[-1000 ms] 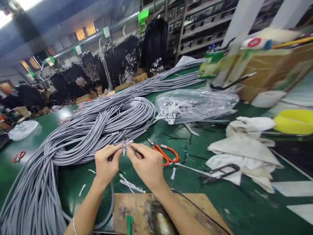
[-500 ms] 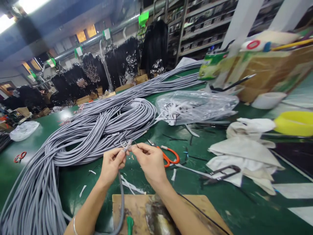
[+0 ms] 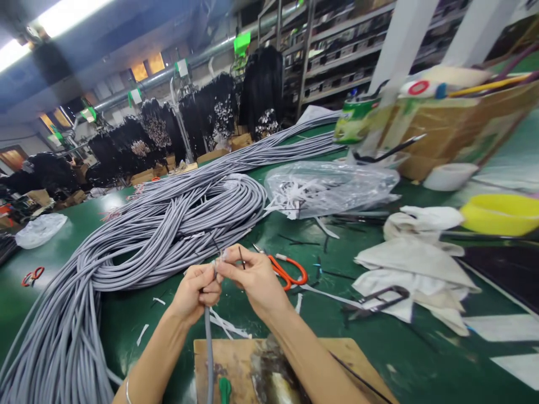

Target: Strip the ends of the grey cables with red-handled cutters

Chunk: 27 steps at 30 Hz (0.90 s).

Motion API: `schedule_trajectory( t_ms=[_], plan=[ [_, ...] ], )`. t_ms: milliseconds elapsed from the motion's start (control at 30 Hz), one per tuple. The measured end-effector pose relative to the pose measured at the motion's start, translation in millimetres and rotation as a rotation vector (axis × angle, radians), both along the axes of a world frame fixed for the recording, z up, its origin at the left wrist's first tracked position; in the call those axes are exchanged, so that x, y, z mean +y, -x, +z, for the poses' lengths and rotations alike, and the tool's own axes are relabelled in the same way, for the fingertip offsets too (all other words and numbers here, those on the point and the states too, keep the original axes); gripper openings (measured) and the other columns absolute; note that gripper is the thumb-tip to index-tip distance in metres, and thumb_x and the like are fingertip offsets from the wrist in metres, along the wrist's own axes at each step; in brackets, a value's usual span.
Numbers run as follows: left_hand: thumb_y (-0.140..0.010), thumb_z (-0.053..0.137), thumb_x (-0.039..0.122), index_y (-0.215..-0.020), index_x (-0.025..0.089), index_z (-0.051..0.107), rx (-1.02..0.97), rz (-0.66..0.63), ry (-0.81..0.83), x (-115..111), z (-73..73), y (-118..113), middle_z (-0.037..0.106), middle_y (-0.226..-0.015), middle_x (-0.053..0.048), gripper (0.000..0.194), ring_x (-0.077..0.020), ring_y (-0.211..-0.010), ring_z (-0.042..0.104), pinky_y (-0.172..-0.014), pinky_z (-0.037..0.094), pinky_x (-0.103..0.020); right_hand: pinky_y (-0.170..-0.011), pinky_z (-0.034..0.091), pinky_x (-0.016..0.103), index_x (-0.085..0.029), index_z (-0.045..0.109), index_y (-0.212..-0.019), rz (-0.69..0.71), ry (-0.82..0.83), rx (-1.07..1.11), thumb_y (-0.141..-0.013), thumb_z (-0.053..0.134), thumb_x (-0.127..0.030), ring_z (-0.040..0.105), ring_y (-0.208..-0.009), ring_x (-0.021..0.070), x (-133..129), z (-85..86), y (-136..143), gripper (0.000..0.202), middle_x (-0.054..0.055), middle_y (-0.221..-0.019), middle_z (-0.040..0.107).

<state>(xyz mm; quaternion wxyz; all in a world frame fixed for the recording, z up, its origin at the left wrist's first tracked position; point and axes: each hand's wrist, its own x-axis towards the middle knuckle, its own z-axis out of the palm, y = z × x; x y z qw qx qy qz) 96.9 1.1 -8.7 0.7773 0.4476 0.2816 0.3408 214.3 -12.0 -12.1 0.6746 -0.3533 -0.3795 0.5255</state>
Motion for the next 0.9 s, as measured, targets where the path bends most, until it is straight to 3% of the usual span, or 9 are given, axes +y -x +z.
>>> schedule_trajectory(
  t_ms=[100, 333, 467, 567, 667, 767, 900],
  plan=[
    [-0.055, 0.074, 0.052, -0.061, 0.012, 0.047, -0.052, 0.045, -0.021, -1.4, -0.9, -2.6, 0.025, -0.042, 0.011, 0.048, 0.0016, -0.034, 0.01, -0.036, 0.001, -0.019, -0.032, 0.015, 0.018, -0.015, 0.049, -0.041, -0.089, -0.001, 0.055, -0.041, 0.082, -0.034, 0.027, -0.035, 0.002, -0.3, 0.1, 6.7, 0.039, -0.006, -0.049, 0.043],
    [-0.057, 0.072, 0.054, -0.06, 0.012, 0.048, -0.044, 0.068, -0.11, -3.1, 1.2, -2.3, 0.024, -0.042, 0.011, 0.048, 0.0007, -0.035, 0.009, -0.037, 0.002, -0.02, -0.032, 0.008, 0.017, -0.017, 0.049, -0.055, 0.136, 0.103, 0.142, -0.048, 0.077, -0.048, 0.013, -0.033, 0.001, -2.3, 0.9, 12.0, 0.042, -0.01, -0.039, 0.036],
    [-0.058, 0.071, 0.056, -0.061, 0.011, 0.051, 0.057, 0.09, -0.187, -1.1, 2.6, 2.1, 0.024, -0.042, 0.01, 0.049, -0.0001, -0.037, 0.011, -0.038, 0.004, -0.02, -0.032, 0.009, 0.017, -0.018, 0.049, -0.059, 0.013, 0.062, 0.036, -0.056, 0.072, -0.05, 0.013, -0.033, 0.0019, -1.3, -2.4, 7.6, 0.039, -0.012, -0.037, 0.025],
    [-0.059, 0.07, 0.055, -0.061, 0.012, 0.049, 0.029, 0.035, -0.13, 0.5, 3.5, 5.6, 0.019, -0.042, 0.012, 0.048, 0.0001, -0.037, 0.007, -0.038, 0.002, -0.02, -0.031, 0.015, 0.019, -0.019, 0.057, -0.083, -0.063, -0.08, -0.043, -0.064, 0.067, -0.045, 0.02, -0.032, 0.0033, -4.2, -0.3, 0.3, 0.033, -0.009, -0.044, 0.042],
    [-0.059, 0.071, 0.054, -0.061, 0.013, 0.047, -0.019, -0.082, -0.06, 2.6, 3.0, 7.8, 0.015, -0.041, 0.013, 0.048, 0.0004, -0.035, 0.004, -0.036, 0.0, -0.019, -0.037, 0.034, 0.021, -0.022, 0.055, -0.105, 0.057, -0.154, -0.115, -0.064, 0.069, -0.035, 0.044, -0.04, 0.0074, -7.9, 2.8, -6.2, 0.046, 0.001, -0.069, 0.064],
    [-0.06, 0.071, 0.053, -0.06, 0.014, 0.044, -0.052, -0.187, 0.007, 3.9, 1.5, 8.0, 0.014, -0.04, 0.014, 0.047, 0.0004, -0.032, 0.003, -0.033, 0.0, -0.018, -0.049, 0.045, 0.025, -0.021, 0.057, -0.104, 0.142, -0.092, -0.057, -0.058, 0.074, -0.028, 0.057, -0.05, 0.0124, -8.0, 2.9, -7.6, 0.05, 0.002, -0.069, 0.067],
    [-0.06, 0.072, 0.05, -0.062, 0.015, 0.043, -0.114, -0.198, 0.061, 3.2, -0.6, 4.8, 0.016, -0.039, 0.014, 0.046, 0.0, -0.031, 0.003, -0.032, 0.001, -0.017, -0.036, 0.035, 0.019, -0.019, 0.065, -0.081, 0.019, 0.017, 0.053, -0.047, 0.08, -0.022, 0.053, -0.041, 0.0108, -4.5, 1.3, -2.3, 0.038, -0.001, -0.052, 0.064]
  ],
)
